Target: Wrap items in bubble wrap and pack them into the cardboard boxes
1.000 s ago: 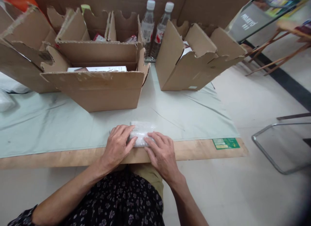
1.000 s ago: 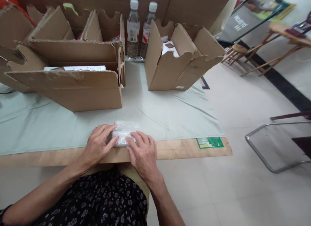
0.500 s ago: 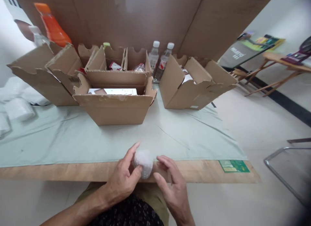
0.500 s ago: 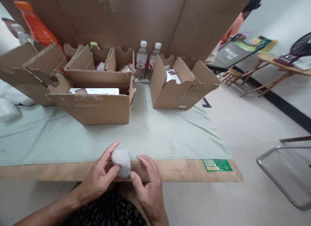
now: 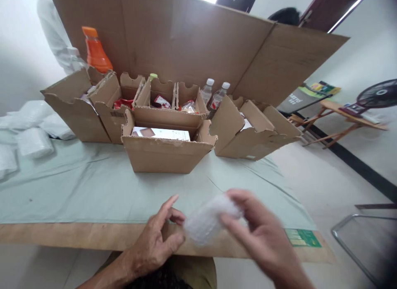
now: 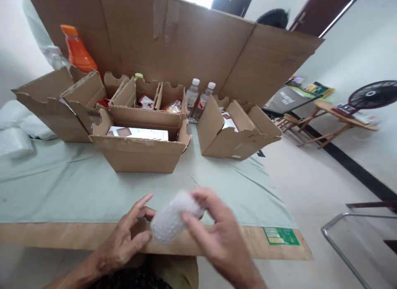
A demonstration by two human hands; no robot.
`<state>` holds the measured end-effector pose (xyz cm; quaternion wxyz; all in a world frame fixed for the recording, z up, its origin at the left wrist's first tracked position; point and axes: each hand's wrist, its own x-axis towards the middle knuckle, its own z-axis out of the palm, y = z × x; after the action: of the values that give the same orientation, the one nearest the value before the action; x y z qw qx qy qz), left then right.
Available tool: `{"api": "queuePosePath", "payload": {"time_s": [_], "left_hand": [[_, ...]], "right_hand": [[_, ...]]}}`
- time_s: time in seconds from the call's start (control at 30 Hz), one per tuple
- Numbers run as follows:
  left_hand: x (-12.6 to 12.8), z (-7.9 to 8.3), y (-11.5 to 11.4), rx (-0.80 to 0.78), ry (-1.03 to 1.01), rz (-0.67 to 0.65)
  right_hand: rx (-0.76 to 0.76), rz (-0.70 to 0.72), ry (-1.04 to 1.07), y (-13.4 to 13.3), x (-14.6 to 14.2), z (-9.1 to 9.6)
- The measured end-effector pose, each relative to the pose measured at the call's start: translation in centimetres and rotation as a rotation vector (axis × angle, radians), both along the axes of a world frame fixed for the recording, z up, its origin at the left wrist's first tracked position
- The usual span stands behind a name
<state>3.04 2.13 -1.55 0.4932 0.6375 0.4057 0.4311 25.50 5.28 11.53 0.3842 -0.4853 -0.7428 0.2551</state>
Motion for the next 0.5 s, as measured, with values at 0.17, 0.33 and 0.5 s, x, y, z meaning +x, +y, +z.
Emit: {"api": "queuePosePath", "payload": {"time_s": [0.17,0.33,0.5], "left_hand": [[-0.5,-1.2,0.3,0.090,0.076,0.116],[0.2,-1.2,0.1,0.292,0.081,0.087],[0.1,-0.9,0.4,0.336,0.088,0.086]], "right_hand": [[0.498,-0.227,0.168,7.7,-2.6,6.5],[0.487,-0.387,-0.413,14.9,-4.9,6.3],[0.258,-0.276,-0.970,16.0,-6.1,6.7]]}}
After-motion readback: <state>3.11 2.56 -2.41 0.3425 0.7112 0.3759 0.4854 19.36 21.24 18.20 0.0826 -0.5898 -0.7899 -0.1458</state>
